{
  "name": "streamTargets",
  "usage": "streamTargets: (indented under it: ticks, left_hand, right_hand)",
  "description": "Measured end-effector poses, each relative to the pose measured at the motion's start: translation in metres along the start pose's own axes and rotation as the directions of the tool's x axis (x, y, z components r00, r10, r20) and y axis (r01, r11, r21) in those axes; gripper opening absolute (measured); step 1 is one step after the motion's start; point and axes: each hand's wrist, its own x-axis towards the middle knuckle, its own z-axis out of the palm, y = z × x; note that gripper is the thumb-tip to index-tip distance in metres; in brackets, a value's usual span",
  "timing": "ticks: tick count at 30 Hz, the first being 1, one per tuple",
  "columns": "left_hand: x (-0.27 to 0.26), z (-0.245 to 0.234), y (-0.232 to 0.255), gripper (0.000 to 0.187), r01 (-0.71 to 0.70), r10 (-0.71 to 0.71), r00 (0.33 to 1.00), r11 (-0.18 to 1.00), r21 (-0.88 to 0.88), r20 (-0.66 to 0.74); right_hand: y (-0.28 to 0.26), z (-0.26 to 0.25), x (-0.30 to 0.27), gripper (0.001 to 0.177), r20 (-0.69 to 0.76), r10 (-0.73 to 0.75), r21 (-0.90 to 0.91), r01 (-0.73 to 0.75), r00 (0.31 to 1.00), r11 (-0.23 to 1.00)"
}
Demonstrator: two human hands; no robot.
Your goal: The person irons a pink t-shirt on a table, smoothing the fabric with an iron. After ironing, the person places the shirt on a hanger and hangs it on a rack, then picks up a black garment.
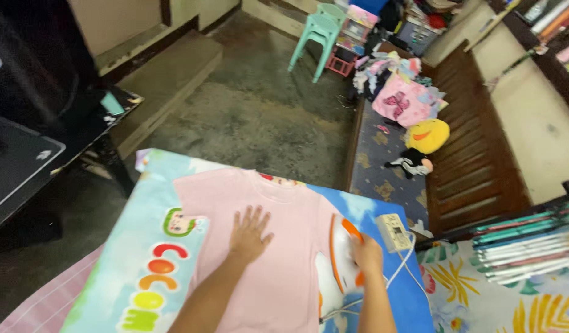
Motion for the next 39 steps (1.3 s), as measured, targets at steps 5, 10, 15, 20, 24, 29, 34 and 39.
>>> streamTargets:
  ticks: [5, 10, 15, 20, 24, 29, 34, 39]
  left_hand:
    - [-0.013, -0.011, -0.103, 0.07, 0.233, -0.217, 0.954, 0.971, 0.058, -0.208]
    - [-0.036, -0.03, -0.197, 0.067, 0.427, -0.415, 0.898, 0.902, 0.064, -0.145]
    - [-0.062, -0.036, -0.233, 0.066, 0.269, -0.256, 0.959, 0.957, 0.111, -0.122]
    - [-0.087, -0.054, -0.235, 0.066, 0.234, -0.226, 0.971, 0.966, 0.109, -0.077]
    - [-0.104, -0.07, -0.23, 0.068, 0.241, -0.234, 0.97, 0.961, 0.135, -0.062]
    - [-0.113, -0.085, -0.225, 0.075, 0.307, -0.304, 0.952, 0.943, 0.125, -0.043]
    - [-0.111, -0.096, -0.225, 0.074, 0.299, -0.297, 0.954, 0.951, 0.079, -0.038]
    - [-0.101, -0.097, -0.23, 0.074, 0.274, -0.273, 0.962, 0.96, 0.052, -0.023]
  right_hand:
    - [0.022, -0.026, -0.035, 0.05, 0.143, 0.213, 0.141, -0.233, 0.966, 0.962]
    - [-0.029, -0.028, -0.044, 0.051, -0.007, 0.163, -0.007, -0.163, 0.987, 0.987]
    - [-0.127, -0.012, -0.046, 0.052, -0.039, -0.083, 0.017, 0.084, 0.996, 0.996]
    - [-0.263, 0.048, -0.069, 0.042, 0.234, -0.234, 0.168, 0.198, 0.944, 0.966]
    - [-0.337, 0.092, -0.095, 0.04, 0.331, -0.296, 0.218, 0.233, 0.896, 0.948]
    - [-0.39, 0.123, -0.073, 0.039, 0.073, -0.631, 0.232, 0.602, 0.772, 0.764]
    - [-0.412, 0.131, -0.053, 0.036, 0.388, -0.497, 0.34, 0.381, 0.776, 0.86]
    - [-0.368, 0.1, -0.069, 0.035, 0.352, -0.49, 0.35, 0.373, 0.797, 0.859]
